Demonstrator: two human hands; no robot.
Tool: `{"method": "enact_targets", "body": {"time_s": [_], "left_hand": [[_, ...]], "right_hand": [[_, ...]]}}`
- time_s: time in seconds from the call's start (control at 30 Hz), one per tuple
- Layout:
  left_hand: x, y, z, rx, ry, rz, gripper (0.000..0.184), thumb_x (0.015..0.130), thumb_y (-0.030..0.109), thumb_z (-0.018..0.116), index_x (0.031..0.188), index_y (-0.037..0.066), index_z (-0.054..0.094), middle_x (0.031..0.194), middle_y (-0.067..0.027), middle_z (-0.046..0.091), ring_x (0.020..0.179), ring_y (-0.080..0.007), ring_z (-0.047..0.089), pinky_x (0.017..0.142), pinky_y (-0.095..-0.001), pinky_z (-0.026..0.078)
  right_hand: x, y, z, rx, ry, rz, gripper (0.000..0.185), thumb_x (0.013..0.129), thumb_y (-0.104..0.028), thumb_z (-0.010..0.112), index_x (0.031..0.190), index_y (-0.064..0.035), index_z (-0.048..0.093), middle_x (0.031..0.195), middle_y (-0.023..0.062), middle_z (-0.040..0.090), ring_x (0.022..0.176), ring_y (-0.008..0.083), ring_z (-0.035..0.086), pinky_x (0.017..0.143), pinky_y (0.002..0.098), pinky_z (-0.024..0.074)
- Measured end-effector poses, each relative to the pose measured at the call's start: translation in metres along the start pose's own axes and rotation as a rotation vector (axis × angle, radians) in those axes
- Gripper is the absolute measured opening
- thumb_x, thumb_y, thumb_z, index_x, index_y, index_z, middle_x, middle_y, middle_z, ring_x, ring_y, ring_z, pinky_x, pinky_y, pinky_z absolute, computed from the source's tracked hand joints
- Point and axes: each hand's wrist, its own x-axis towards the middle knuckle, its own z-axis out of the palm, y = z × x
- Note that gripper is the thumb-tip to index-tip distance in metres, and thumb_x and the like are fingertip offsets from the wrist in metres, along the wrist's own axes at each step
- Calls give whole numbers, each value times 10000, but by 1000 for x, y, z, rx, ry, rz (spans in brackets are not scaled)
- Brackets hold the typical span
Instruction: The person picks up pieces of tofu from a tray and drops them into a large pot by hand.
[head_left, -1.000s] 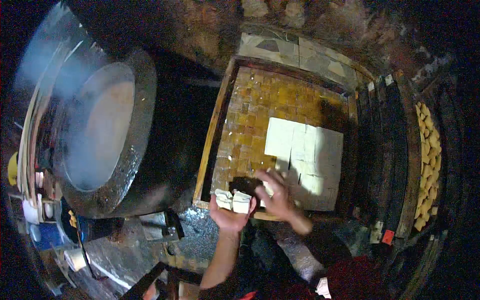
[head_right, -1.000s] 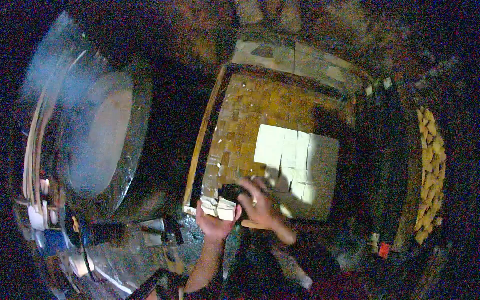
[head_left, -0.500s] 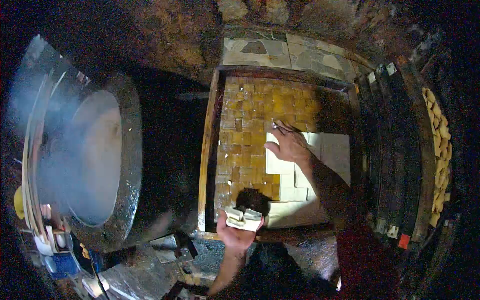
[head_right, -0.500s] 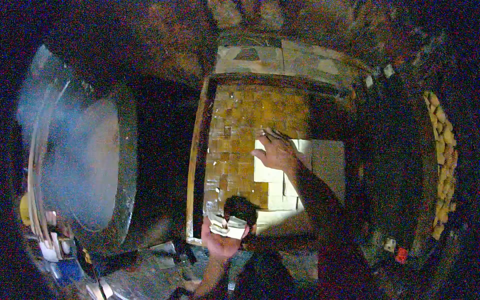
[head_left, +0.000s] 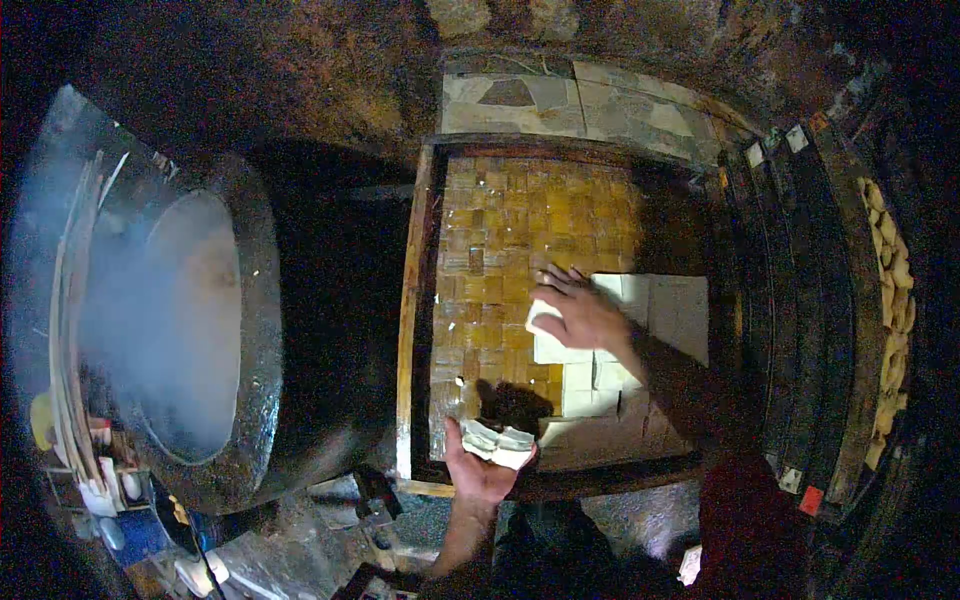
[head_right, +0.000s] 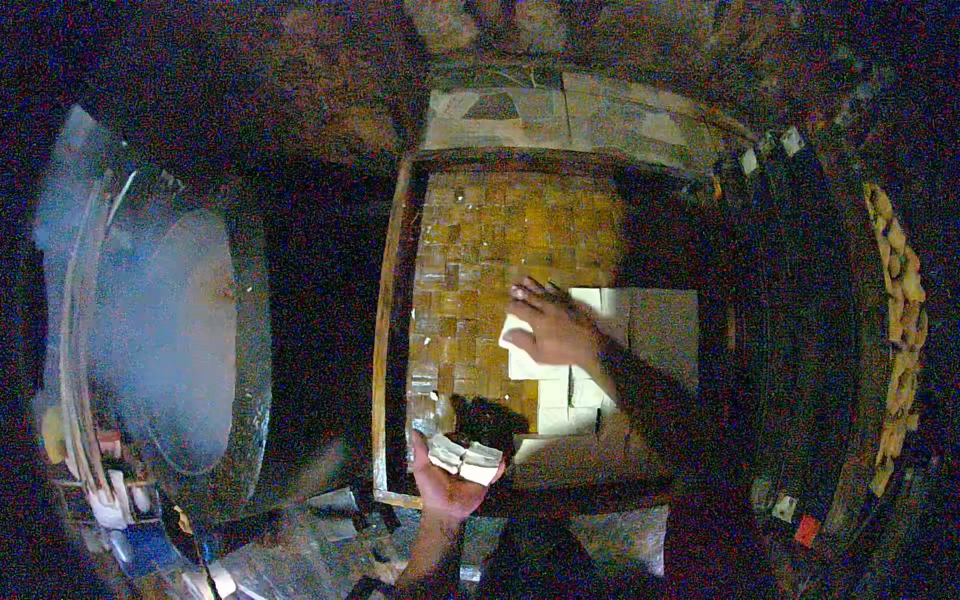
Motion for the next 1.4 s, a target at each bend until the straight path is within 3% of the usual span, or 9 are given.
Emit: {"method": "enact_targets", "body": {"time_s": [0.03, 0.4, 0.47, 0.57, 0.93, 1.07, 1.13, 1.33, 1.4], "left_hand": [[-2, -1, 2, 1, -1, 5, 688, 848, 733, 449, 1259, 189, 543, 1135, -77, 634, 1046, -346, 608, 872, -626, 456], [-10, -7, 5, 34, -12, 19, 767, 842, 758, 425, 1313, 158, 502, 1192, -83, 622, 1045, -320, 613, 821, -577, 514], [-13, -11, 8, 29, 38, 34, 778, 841, 762, 421, 1315, 150, 498, 1189, -87, 623, 1048, -322, 612, 835, -574, 513], [-12, -20, -7, 28, 37, 35, 773, 832, 775, 415, 1306, 170, 501, 1175, -109, 631, 1030, -340, 628, 835, -578, 523], [-11, -25, -5, -10, 11, 28, 762, 857, 734, 425, 1338, 146, 486, 1238, -119, 610, 1111, -341, 601, 861, -594, 515], [-2, -22, 7, -3, 24, -2, 640, 873, 650, 478, 1283, 161, 533, 1184, -114, 638, 1043, -345, 633, 855, -586, 520], [8, -22, 10, 19, -75, 67, 573, 874, 615, 493, 1202, 153, 579, 1090, -109, 670, 990, -349, 651, 848, -578, 527], [23, -27, 44, -126, -18, 78, 586, 820, 590, 555, 1200, 145, 582, 1175, -87, 620, 1073, -290, 586, 890, -532, 482], [59, -36, -11, -11, -584, 409, 565, 828, 567, 557, 1204, 146, 570, 1203, -88, 588, 1108, -273, 561, 928, -486, 474]], "right_hand": [[-8, -6, -3, 37, -50, 44, 449, 907, -421, 586, 1177, -62, 585, 1345, 191, 527, 1310, 374, 433, 1105, 475, 321], [4, -18, -23, 262, -138, 304, 516, 783, -385, 707, 1151, -48, 572, 1158, 217, 559, 1089, 387, 539, 931, 464, 432], [11, -24, -29, 161, -420, 387, 547, 736, -365, 737, 1112, -8, 562, 1084, 233, 561, 1038, 396, 537, 897, 466, 436], [7, -21, -12, 105, -113, 249, 542, 643, -385, 747, 950, 43, 619, 874, 262, 623, 840, 422, 614, 828, 483, 472], [-16, -35, -6, 77, -207, 32, 459, 879, -258, 607, 1321, -169, 523, 1047, 191, 571, 990, 384, 583, 837, 495, 491], [18, 0, -15, 397, -271, 202, 447, 887, -261, 629, 1318, -172, 551, 1149, 160, 625, 989, 266, 618, 871, 386, 512], [30, 0, -56, 931, -617, 564, 482, 879, -225, 639, 1345, -154, 540, 1094, 113, 653, 972, 172, 617, 840, 296, 515], [-20, -100, -31, 1362, -262, 262, 499, 865, -216, 656, 1342, -117, 547, 1152, 92, 630, 905, 175, 606, 757, 337, 512], [-30, -146, -47, 529, -267, 230, 486, 839, -264, 693, 1296, -136, 587, 1161, 133, 597, 969, 269, 600, 859, 364, 494]]}}
